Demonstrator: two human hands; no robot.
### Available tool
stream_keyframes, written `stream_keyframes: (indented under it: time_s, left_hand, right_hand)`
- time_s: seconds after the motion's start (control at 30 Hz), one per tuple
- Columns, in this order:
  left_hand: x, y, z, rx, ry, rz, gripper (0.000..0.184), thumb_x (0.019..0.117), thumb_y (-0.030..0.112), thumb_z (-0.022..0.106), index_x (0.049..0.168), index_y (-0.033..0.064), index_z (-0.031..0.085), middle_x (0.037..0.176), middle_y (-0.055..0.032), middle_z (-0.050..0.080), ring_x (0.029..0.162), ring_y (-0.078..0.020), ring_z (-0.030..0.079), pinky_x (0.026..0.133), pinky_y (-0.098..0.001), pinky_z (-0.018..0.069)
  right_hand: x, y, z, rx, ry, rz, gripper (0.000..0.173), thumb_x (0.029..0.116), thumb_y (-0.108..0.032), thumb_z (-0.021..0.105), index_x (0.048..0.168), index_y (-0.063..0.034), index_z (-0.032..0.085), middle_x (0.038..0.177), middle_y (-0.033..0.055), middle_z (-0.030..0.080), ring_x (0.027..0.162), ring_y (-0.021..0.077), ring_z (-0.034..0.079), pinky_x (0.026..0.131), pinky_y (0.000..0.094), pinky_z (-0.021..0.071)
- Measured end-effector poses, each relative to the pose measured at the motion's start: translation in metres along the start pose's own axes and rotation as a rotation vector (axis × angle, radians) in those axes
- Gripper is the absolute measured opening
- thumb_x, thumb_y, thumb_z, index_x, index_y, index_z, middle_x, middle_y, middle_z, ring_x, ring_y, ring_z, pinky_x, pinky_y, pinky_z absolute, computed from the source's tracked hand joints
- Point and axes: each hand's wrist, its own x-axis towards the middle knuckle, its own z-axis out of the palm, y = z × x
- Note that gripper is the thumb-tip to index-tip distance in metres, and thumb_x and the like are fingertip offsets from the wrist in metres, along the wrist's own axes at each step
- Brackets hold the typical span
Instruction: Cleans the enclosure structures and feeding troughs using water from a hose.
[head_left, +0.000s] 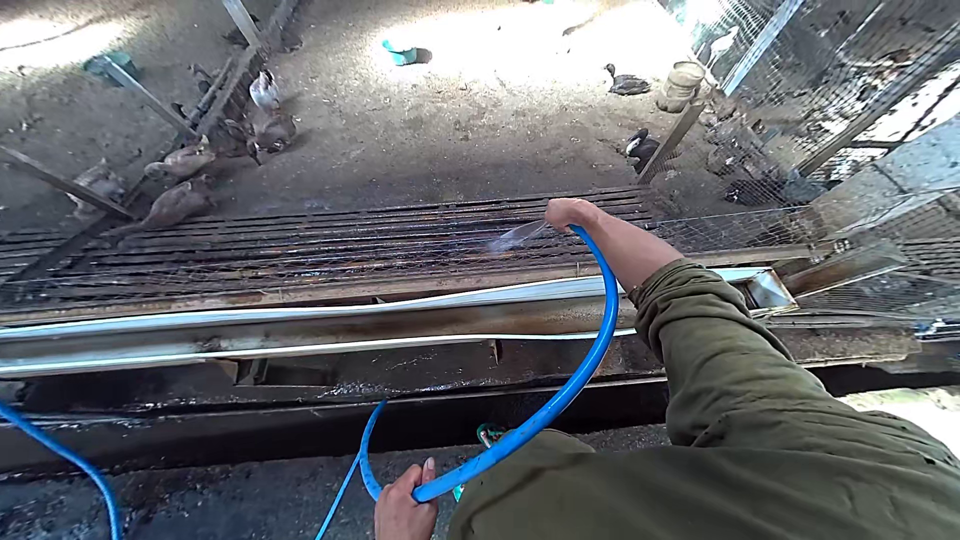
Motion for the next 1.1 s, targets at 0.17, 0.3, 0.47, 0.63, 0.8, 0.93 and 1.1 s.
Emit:
stream_keyframes:
  time_s: [0.17, 0.3, 0.47, 0.63, 0.8, 0.93, 1.1]
  left_hand:
    - [0.004, 0.0, 0.003, -0.006, -0.029, 0.012, 0.05, 0.0988, 0.037, 0.049, 0.058, 0.0082, 0.05, 0.05, -0.0055, 0.048, 0.05, -0.0237, 0.055, 0.051, -0.0461, 0.0414]
    - [0.01, 0.003, 0.003, -0.004, -0.053, 0.03, 0.051, 0.0989, 0.038, 0.048, 0.058, 0.0078, 0.051, 0.051, -0.006, 0.049, 0.05, -0.0242, 0.055, 0.051, -0.0465, 0.042]
    - [0.017, 0.015, 0.006, -0.016, -0.079, 0.058, 0.051, 0.0981, 0.039, 0.048, 0.057, 0.0085, 0.05, 0.05, -0.0059, 0.048, 0.049, -0.0243, 0.055, 0.05, -0.0461, 0.041]
    - [0.027, 0.024, 0.014, -0.031, -0.086, 0.102, 0.053, 0.0987, 0.041, 0.047, 0.057, 0.0091, 0.049, 0.049, -0.0047, 0.046, 0.047, -0.0231, 0.053, 0.048, -0.0446, 0.0404]
    - [0.034, 0.027, 0.015, -0.031, -0.123, 0.124, 0.053, 0.0992, 0.042, 0.046, 0.058, 0.009, 0.05, 0.05, -0.0051, 0.048, 0.048, -0.0234, 0.054, 0.049, -0.0453, 0.041]
    - [0.038, 0.024, 0.014, -0.039, -0.139, 0.143, 0.053, 0.0985, 0.043, 0.046, 0.057, 0.0093, 0.05, 0.05, -0.0047, 0.047, 0.048, -0.0227, 0.053, 0.048, -0.0455, 0.041]
    - [0.04, 0.023, 0.008, -0.026, -0.14, 0.153, 0.053, 0.0982, 0.042, 0.047, 0.058, 0.0089, 0.05, 0.05, -0.0049, 0.048, 0.048, -0.0234, 0.054, 0.048, -0.0453, 0.0412]
  right_hand:
    - [0.005, -0.004, -0.002, 0.012, -0.015, -0.082, 0.027, 0.1087, -0.016, 0.041, 0.104, 0.0013, 0.061, 0.077, 0.0094, 0.052, 0.062, 0.0188, 0.049, 0.059, 0.04, 0.0444]
    - [-0.017, -0.006, -0.015, -0.113, -0.029, -0.002, 0.033, 0.1086, -0.016, 0.04, 0.099, 0.0052, 0.063, 0.088, 0.0178, 0.06, 0.077, 0.0287, 0.058, 0.073, 0.0515, 0.0475]
    - [-0.035, 0.023, -0.029, -0.271, -0.056, 0.114, 0.031, 0.108, -0.015, 0.042, 0.099, 0.0053, 0.064, 0.092, 0.0195, 0.061, 0.084, 0.0312, 0.06, 0.077, 0.0536, 0.0468]
    - [-0.042, 0.066, -0.038, -0.231, 0.0, 0.23, 0.032, 0.1075, -0.014, 0.045, 0.107, 0.0116, 0.064, 0.112, 0.0279, 0.063, 0.105, 0.0388, 0.062, 0.089, 0.0588, 0.047]
    - [-0.057, 0.087, -0.038, -0.15, 0.041, 0.284, 0.031, 0.1079, -0.013, 0.044, 0.105, 0.0115, 0.064, 0.109, 0.027, 0.063, 0.101, 0.0375, 0.063, 0.088, 0.0572, 0.0479]
    - [-0.048, 0.103, -0.03, 0.026, 0.072, 0.32, 0.032, 0.1075, -0.019, 0.041, 0.093, 0.0016, 0.06, 0.079, 0.0121, 0.052, 0.066, 0.0225, 0.048, 0.064, 0.0449, 0.0423]
    - [-0.055, 0.1, -0.03, -0.023, 0.071, 0.335, 0.031, 0.1074, -0.015, 0.044, 0.098, 0.0074, 0.062, 0.091, 0.0192, 0.058, 0.079, 0.029, 0.056, 0.074, 0.0501, 0.0458]
